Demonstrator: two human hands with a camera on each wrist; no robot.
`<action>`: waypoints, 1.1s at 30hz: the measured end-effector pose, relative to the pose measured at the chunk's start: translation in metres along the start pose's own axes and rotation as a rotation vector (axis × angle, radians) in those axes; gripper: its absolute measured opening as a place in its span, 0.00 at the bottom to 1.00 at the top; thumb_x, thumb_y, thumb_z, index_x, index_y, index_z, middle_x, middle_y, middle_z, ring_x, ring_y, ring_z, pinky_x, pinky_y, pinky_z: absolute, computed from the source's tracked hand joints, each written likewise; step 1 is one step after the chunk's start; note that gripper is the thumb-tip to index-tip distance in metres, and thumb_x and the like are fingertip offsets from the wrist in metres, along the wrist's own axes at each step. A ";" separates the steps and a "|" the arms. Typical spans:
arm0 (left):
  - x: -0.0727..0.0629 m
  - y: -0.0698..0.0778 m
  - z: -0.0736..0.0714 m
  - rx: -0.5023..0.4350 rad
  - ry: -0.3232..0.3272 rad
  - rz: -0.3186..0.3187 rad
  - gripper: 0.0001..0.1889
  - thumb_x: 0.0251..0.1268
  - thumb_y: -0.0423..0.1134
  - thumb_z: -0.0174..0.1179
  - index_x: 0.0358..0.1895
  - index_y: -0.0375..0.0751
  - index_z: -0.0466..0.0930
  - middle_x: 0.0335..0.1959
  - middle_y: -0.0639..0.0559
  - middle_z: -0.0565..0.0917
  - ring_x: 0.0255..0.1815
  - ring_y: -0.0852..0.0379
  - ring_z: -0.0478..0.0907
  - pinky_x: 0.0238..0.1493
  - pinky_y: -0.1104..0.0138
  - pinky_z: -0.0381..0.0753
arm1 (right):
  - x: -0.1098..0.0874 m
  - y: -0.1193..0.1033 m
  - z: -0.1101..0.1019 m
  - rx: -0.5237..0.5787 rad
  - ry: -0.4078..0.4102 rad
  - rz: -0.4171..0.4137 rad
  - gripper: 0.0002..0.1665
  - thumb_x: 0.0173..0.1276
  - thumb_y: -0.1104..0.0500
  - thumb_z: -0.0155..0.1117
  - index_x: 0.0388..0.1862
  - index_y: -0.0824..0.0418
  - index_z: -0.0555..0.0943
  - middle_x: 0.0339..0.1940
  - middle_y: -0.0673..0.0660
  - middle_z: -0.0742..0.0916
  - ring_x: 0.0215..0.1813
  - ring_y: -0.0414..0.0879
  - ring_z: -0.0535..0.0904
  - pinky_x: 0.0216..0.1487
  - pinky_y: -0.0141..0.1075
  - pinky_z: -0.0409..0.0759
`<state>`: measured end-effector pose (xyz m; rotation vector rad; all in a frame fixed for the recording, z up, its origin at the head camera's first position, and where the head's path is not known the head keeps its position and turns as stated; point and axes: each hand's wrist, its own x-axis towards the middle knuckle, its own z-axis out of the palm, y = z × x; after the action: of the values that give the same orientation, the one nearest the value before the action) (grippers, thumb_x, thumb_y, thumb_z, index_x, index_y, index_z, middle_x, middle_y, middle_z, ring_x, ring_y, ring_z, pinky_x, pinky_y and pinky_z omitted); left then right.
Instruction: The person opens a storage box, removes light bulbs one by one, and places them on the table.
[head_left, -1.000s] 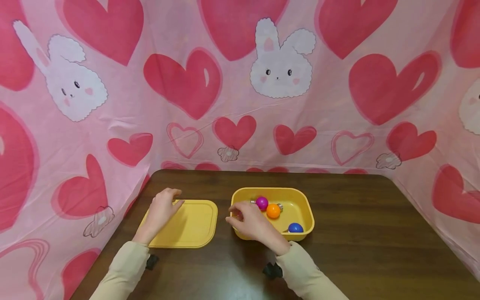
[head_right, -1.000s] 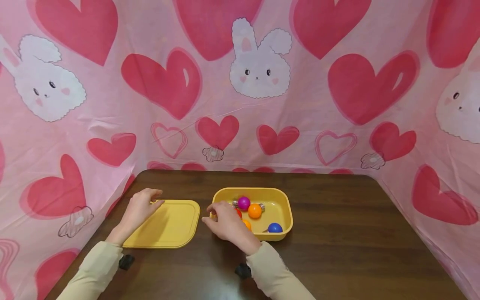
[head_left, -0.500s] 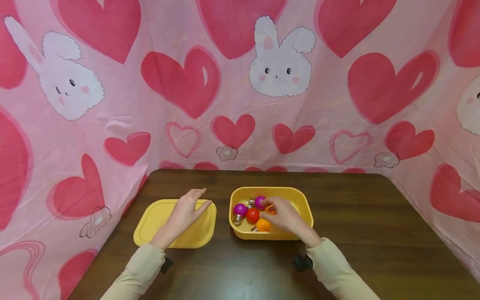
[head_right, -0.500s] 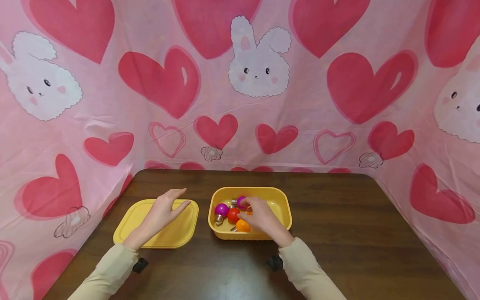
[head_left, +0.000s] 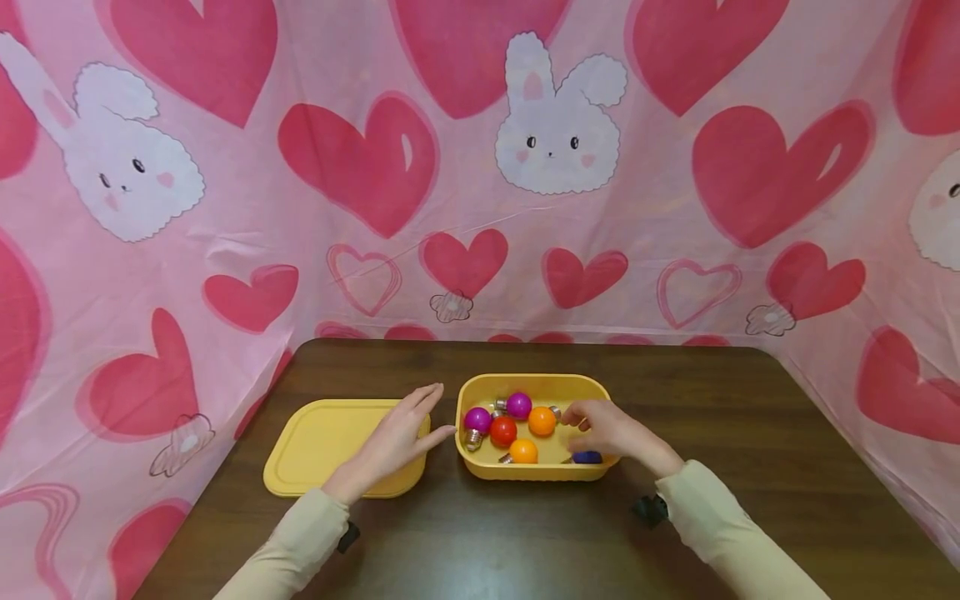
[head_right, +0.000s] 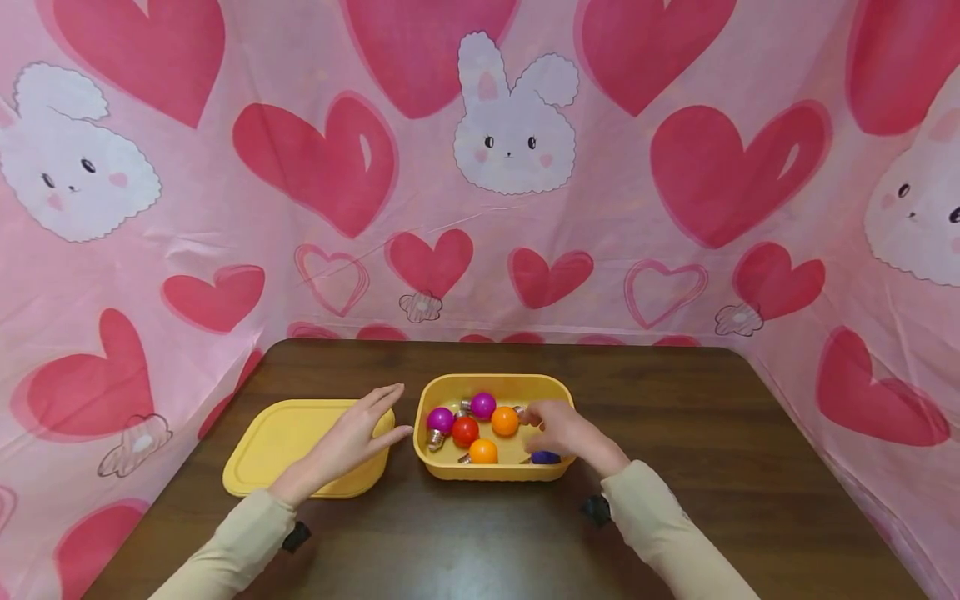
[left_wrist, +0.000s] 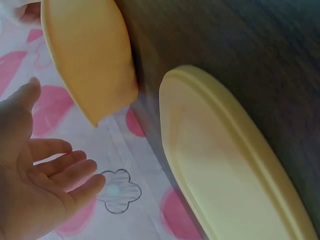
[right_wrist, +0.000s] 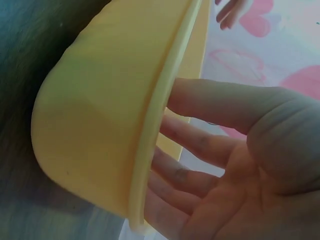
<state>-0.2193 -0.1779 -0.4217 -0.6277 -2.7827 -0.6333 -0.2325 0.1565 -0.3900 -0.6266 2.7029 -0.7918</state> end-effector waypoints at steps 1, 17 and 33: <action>0.000 0.001 0.002 0.006 -0.006 0.005 0.39 0.60 0.55 0.68 0.70 0.36 0.70 0.70 0.41 0.74 0.69 0.42 0.73 0.68 0.49 0.76 | 0.000 0.002 -0.001 -0.001 -0.016 -0.005 0.20 0.58 0.63 0.74 0.47 0.71 0.81 0.46 0.66 0.87 0.47 0.59 0.83 0.54 0.51 0.85; 0.003 0.013 0.025 0.164 -0.063 0.148 0.39 0.64 0.61 0.61 0.71 0.39 0.68 0.72 0.41 0.72 0.72 0.43 0.71 0.71 0.48 0.72 | 0.004 0.007 -0.009 -0.095 -0.223 0.012 0.20 0.49 0.71 0.74 0.43 0.65 0.82 0.42 0.58 0.86 0.45 0.50 0.80 0.54 0.45 0.84; 0.004 0.010 0.025 0.179 -0.152 0.121 0.43 0.65 0.65 0.57 0.76 0.41 0.61 0.78 0.43 0.64 0.77 0.45 0.64 0.74 0.49 0.68 | 0.004 0.006 -0.010 -0.190 -0.307 0.011 0.13 0.54 0.69 0.72 0.40 0.61 0.84 0.35 0.52 0.85 0.37 0.43 0.75 0.48 0.38 0.83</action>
<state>-0.2216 -0.1569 -0.4386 -0.8284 -2.8689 -0.3195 -0.2417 0.1635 -0.3862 -0.7095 2.5105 -0.3995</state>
